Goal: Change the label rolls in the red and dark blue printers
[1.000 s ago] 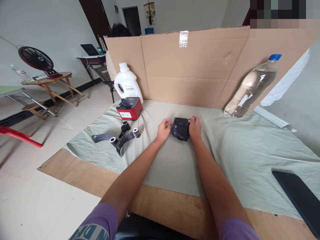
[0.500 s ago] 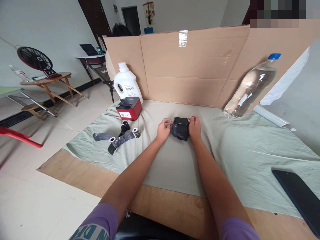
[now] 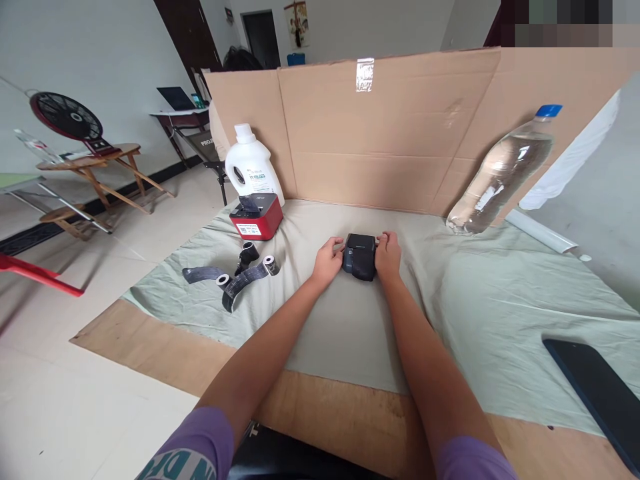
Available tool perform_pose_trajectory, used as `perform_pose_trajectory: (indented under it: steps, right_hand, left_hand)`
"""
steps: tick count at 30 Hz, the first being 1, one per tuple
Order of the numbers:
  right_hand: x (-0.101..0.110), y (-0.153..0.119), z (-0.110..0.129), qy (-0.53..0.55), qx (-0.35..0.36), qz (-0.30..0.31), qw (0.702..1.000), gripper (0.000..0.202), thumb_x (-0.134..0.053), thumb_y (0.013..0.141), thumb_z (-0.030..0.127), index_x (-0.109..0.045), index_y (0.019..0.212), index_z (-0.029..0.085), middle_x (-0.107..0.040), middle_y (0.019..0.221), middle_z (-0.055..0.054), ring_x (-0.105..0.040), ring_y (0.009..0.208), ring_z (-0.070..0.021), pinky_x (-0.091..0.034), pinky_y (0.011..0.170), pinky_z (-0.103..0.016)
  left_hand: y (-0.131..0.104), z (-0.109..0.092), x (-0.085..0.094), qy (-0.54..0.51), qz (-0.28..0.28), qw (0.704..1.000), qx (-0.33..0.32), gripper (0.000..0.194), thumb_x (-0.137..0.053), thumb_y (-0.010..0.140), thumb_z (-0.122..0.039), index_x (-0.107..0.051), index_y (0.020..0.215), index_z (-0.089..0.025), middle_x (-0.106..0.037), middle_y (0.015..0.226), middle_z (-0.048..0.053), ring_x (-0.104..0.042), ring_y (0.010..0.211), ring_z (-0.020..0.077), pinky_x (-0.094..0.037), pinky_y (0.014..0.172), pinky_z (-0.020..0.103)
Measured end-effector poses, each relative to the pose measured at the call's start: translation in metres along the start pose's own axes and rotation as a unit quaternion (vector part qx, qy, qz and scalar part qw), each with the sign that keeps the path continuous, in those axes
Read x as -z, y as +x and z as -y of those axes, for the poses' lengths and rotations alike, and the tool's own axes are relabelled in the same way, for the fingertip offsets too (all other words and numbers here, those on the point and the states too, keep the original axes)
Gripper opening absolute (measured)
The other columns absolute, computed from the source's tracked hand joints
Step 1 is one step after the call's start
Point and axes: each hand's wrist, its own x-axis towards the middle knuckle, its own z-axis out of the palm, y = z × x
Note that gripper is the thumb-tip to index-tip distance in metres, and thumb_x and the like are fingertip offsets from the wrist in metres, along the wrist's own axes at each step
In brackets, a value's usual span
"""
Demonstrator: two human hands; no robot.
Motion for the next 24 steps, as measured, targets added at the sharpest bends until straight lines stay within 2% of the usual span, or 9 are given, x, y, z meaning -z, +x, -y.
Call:
perform_pose_trajectory:
  steps: [5,10,14,17,20,24]
  right_hand:
    - [-0.002,0.002,-0.005,-0.003,-0.005,-0.006,1.0,0.034,-0.037,0.093,0.045,-0.056,0.108,0.021,-0.071,0.096,-0.009,-0.069,0.08,-0.0222,-0.051,0.082,-0.04]
    - [-0.003,0.004,-0.01,-0.01,-0.004,-0.006,1.0,0.033,-0.038,0.093,0.044,-0.057,0.107,0.021,-0.071,0.09,-0.009,-0.068,0.081,-0.0233,-0.05,0.082,-0.041]
    - [-0.002,0.004,-0.01,-0.021,0.011,-0.008,1.0,0.031,-0.038,0.093,0.042,-0.057,0.106,0.021,-0.071,0.09,-0.008,-0.067,0.083,-0.0228,-0.049,0.084,-0.04]
    - [-0.002,0.004,-0.009,-0.036,0.013,-0.01,0.999,0.03,-0.036,0.093,0.038,-0.056,0.105,0.02,-0.071,0.089,-0.009,-0.066,0.083,-0.0235,-0.048,0.084,-0.04]
    - [-0.003,0.004,-0.007,-0.044,0.012,-0.013,0.999,0.028,-0.035,0.091,0.035,-0.056,0.102,0.02,-0.07,0.088,-0.009,-0.065,0.084,-0.0243,-0.048,0.084,-0.04]
    - [-0.002,0.003,-0.006,-0.049,0.014,-0.015,0.999,0.024,-0.035,0.09,0.033,-0.055,0.097,0.022,-0.07,0.087,-0.009,-0.064,0.084,-0.0239,-0.047,0.084,-0.04]
  left_hand:
    - [-0.005,-0.012,0.0,0.075,-0.001,0.997,-0.001,0.044,-0.054,0.076,-0.001,-0.055,0.113,-0.024,-0.06,0.132,0.009,-0.062,0.118,0.0277,-0.04,0.108,0.038]
    - [-0.006,-0.019,0.002,0.132,-0.015,0.991,0.025,0.026,-0.05,0.084,-0.01,-0.048,0.105,-0.025,-0.058,0.127,0.009,-0.062,0.111,0.0274,-0.041,0.101,0.038]
    - [-0.006,-0.021,0.002,0.188,0.005,0.982,0.035,0.017,-0.046,0.089,-0.017,-0.044,0.103,-0.026,-0.061,0.118,0.008,-0.062,0.105,0.0251,-0.043,0.096,0.038]
    - [-0.007,-0.022,0.002,0.223,0.016,0.974,0.023,0.01,-0.045,0.094,-0.029,-0.042,0.104,-0.026,-0.059,0.121,0.008,-0.063,0.103,0.0243,-0.044,0.094,0.038]
    - [-0.008,-0.023,0.002,0.241,0.019,0.97,0.009,0.014,-0.043,0.096,-0.038,-0.042,0.103,-0.026,-0.058,0.123,0.009,-0.064,0.103,0.0238,-0.045,0.093,0.037]
    - [-0.007,-0.021,0.001,0.24,0.013,0.971,0.008,0.014,-0.045,0.096,-0.037,-0.041,0.104,-0.026,-0.059,0.122,0.009,-0.064,0.103,0.0231,-0.045,0.091,0.036]
